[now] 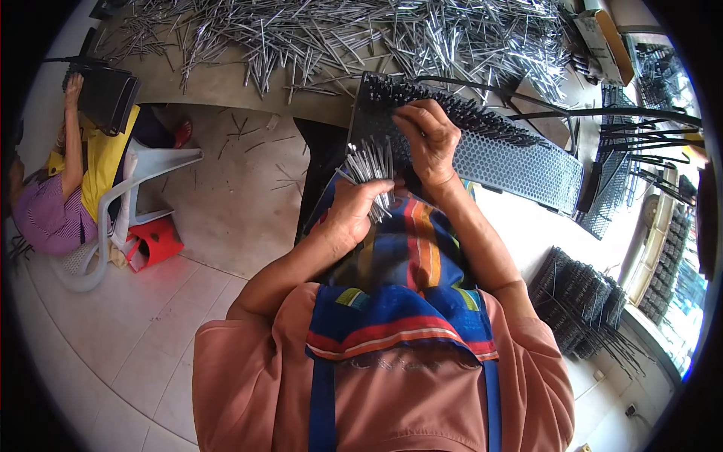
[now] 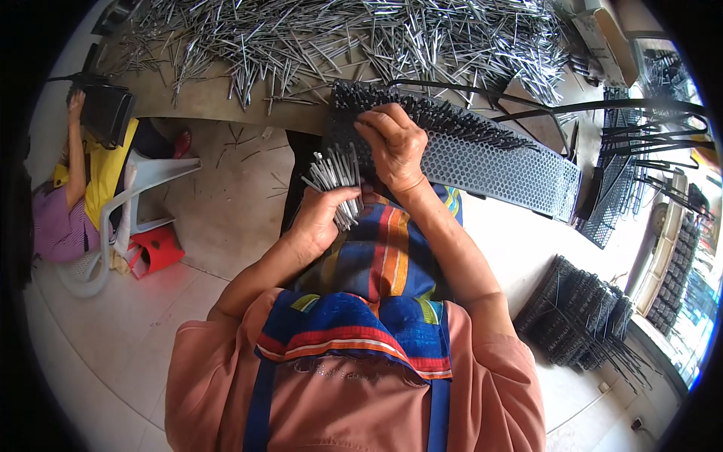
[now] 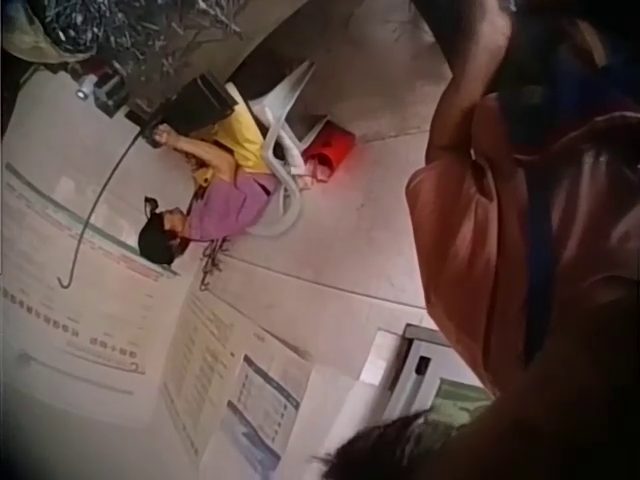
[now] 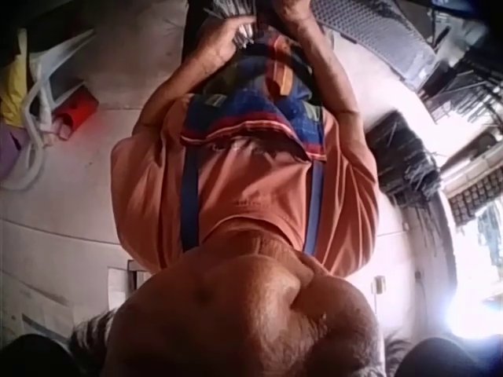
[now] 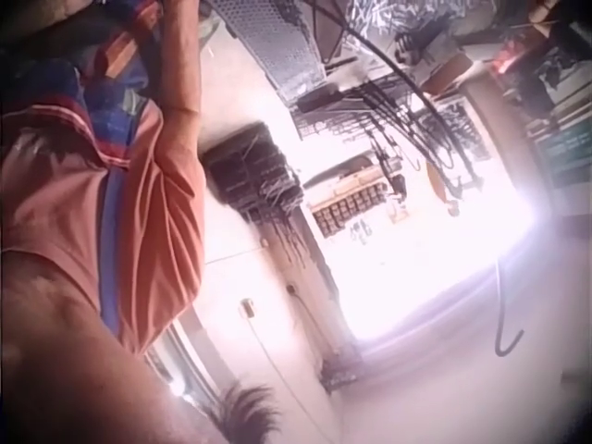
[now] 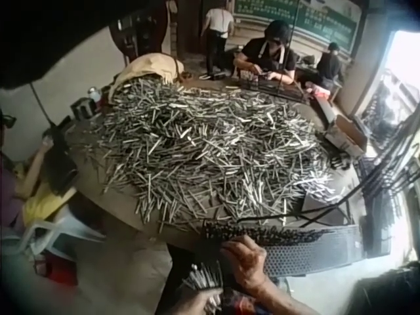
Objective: Inserting small metal pins into a perforated metal base.
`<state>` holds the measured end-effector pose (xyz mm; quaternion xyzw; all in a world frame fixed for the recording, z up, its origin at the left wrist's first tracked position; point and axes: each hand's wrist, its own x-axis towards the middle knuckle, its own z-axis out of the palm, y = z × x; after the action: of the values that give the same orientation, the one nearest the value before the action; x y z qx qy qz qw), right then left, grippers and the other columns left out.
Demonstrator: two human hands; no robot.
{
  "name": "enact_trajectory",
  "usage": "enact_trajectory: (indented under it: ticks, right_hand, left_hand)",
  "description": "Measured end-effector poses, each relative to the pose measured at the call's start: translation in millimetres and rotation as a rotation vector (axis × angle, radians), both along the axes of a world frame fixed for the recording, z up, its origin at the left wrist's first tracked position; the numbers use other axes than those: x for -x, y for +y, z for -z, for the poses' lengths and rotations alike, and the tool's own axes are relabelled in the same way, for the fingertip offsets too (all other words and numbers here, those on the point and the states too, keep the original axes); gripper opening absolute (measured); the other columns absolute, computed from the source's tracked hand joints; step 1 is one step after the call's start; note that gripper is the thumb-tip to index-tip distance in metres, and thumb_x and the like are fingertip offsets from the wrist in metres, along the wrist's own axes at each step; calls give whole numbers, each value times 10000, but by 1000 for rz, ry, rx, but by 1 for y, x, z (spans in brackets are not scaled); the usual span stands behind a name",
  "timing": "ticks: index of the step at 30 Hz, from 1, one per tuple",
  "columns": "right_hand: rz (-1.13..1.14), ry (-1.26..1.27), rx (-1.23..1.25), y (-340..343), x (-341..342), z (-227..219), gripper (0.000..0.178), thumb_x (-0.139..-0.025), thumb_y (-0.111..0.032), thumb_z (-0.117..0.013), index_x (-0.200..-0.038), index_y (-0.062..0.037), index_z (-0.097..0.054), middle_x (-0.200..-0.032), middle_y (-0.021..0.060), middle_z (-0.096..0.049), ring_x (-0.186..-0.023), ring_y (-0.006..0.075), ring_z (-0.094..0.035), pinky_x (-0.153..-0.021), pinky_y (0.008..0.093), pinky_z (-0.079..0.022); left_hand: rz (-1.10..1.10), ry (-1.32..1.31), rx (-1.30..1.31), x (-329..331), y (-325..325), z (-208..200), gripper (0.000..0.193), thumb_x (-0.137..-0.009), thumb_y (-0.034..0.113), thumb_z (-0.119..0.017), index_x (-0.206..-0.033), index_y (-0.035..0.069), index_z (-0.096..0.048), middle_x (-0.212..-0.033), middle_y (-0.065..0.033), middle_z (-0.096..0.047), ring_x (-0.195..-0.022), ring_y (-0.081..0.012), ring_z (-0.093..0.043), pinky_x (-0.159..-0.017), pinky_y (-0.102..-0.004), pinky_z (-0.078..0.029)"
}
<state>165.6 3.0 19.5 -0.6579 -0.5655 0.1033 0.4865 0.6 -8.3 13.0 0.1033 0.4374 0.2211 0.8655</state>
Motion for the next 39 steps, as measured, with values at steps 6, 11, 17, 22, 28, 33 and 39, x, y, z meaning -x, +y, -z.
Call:
enact_trajectory:
  ticks: [6, 11, 17, 22, 28, 33, 39]
  right_hand:
    - [56, -82, 144, 19, -2, -11, 131, -770, -71, -738, -899, -54, -721, -746, 102, -620, -627, 256, -637, -569, 308, -486]
    - [-35, -343, 161, 20, -5, -9, 100, -770, -83, -743, -866, -70, -716, -753, 80, -637, -658, 294, -648, -561, 339, -494]
    - [-98, 346, 577, -4, -11, -19, 122, -763, -132, -740, -775, -24, -685, -608, 65, -620, -539, 141, -600, -496, 317, -467]
    - [-11, 840, 682, -22, -8, -11, 38, -801, -36, -706, -813, -18, -674, -634, -25, -572, -522, 26, -439, -460, 212, -317]
    - [176, 708, 81, -17, -11, -20, 51, -850, -8, -699, -898, -26, -700, -684, -35, -595, -561, 23, -449, -500, 186, -342]
    - [93, 418, -132, -5, -19, -3, 86, -821, 45, -693, -893, -2, -688, -783, 1, -623, -667, 58, -526, -597, 196, -415]
    - [26, 153, -59, -5, -24, -12, 143, -771, 91, -685, -893, 16, -684, -824, 51, -640, -749, 109, -591, -679, 221, -462]
  left_hand:
    - [95, 113, 49, -1, 4, 3, 154, -798, -62, -659, -952, -64, -669, -825, -144, -696, -690, -230, -689, -573, -325, -543]
    - [24, 60, 115, -3, 5, 8, 144, -826, -48, -637, -967, -61, -663, -841, -142, -699, -695, -237, -684, -575, -332, -544]
    - [52, -27, 56, 1, 6, -2, 189, -861, 0, -627, -1049, -17, -635, -961, -164, -701, -830, -277, -710, -716, -373, -586]
    - [-9, -40, 42, -5, -1, -3, 230, -836, -36, -646, -1064, -4, -639, -886, -128, -696, -780, -235, -701, -672, -352, -590]
    - [27, 95, 46, 0, -5, 1, 234, -815, -56, -657, -1046, -17, -639, -844, -126, -692, -743, -235, -700, -644, -343, -591]
    - [11, 64, -59, -6, -1, -5, 211, -798, -80, -652, -1005, -37, -646, -838, -152, -691, -713, -250, -700, -641, -358, -592]
    - [92, 48, 107, -6, 0, 0, 189, -779, -108, -638, -965, -76, -647, -869, -188, -700, -714, -270, -700, -660, -371, -596]
